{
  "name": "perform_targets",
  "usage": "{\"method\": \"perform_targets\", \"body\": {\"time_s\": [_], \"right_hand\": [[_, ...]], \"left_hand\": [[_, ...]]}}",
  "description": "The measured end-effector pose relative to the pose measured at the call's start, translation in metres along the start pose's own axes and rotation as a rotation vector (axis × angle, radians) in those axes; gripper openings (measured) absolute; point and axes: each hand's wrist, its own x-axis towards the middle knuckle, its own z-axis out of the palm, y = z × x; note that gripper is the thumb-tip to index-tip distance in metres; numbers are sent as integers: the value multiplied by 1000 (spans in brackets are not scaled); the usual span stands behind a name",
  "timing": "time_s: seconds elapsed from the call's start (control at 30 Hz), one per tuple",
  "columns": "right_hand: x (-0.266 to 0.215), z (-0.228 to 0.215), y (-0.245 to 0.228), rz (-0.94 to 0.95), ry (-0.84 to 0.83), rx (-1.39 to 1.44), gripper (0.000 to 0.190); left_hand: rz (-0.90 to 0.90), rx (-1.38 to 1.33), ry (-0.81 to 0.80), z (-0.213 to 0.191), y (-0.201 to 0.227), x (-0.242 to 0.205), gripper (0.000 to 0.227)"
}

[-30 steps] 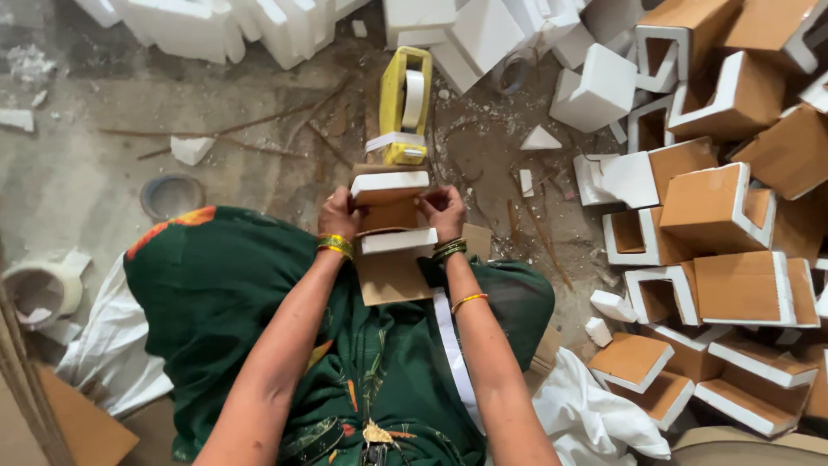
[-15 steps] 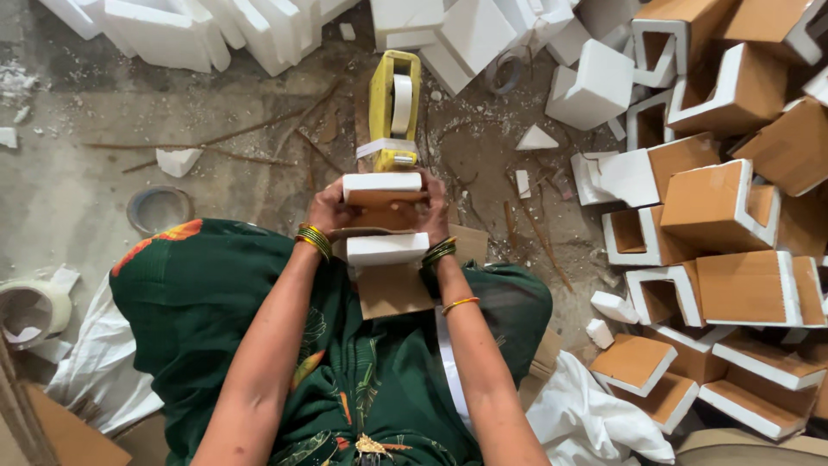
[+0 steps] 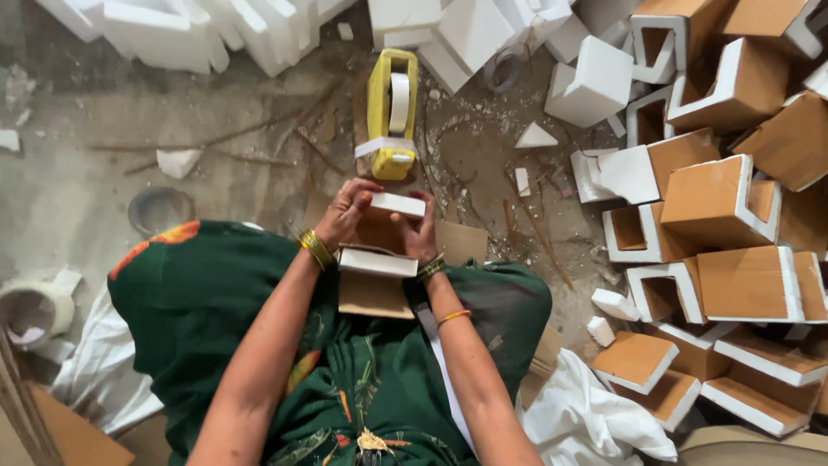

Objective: The person assembles small cardboard boxes by inserting white foam inserts into the box flaps and securing them with clear tape. The person repeatedly picks up foam pieces, places them into the box, and uses a tape dispenser to seal the edges.

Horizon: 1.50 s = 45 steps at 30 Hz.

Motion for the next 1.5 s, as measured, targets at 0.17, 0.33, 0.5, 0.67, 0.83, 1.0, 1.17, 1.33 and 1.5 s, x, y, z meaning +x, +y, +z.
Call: {"method": "perform_targets", "body": {"time_s": [0.17, 0.33, 0.5, 0.67, 0.83, 1.0, 1.17, 1.33, 1.5], "right_hand": [[7, 5, -17, -10, -41, 126, 88], [18, 3, -38, -227, -26, -56, 97], [15, 5, -17, -74, -92, 208, 60], [24, 3, 4, 9, -20, -37, 54], [20, 1, 5, 105, -80, 265, 50], [23, 4, 11, 33, -78, 345, 49], [22, 4, 14, -21, -40, 223, 43], [22, 8, 48, 10, 23, 212, 40], [20, 10, 58, 72, 59, 222, 37]], "left_hand": [[-69, -136, 10, 2, 3, -1, 23], [-167, -346, 123, 10, 21, 5, 33], [-28, -220, 128, -2, 28, 3, 29], [-180, -109, 178, 2, 12, 11, 25], [-324, -211, 159, -4, 10, 2, 25], [-107, -114, 170, 1, 10, 5, 23], [-23, 106, 188, 3, 19, 7, 18], [-31, 375, -30, -16, 59, 24, 17], [18, 984, -264, 9, 98, 38, 38]]}}
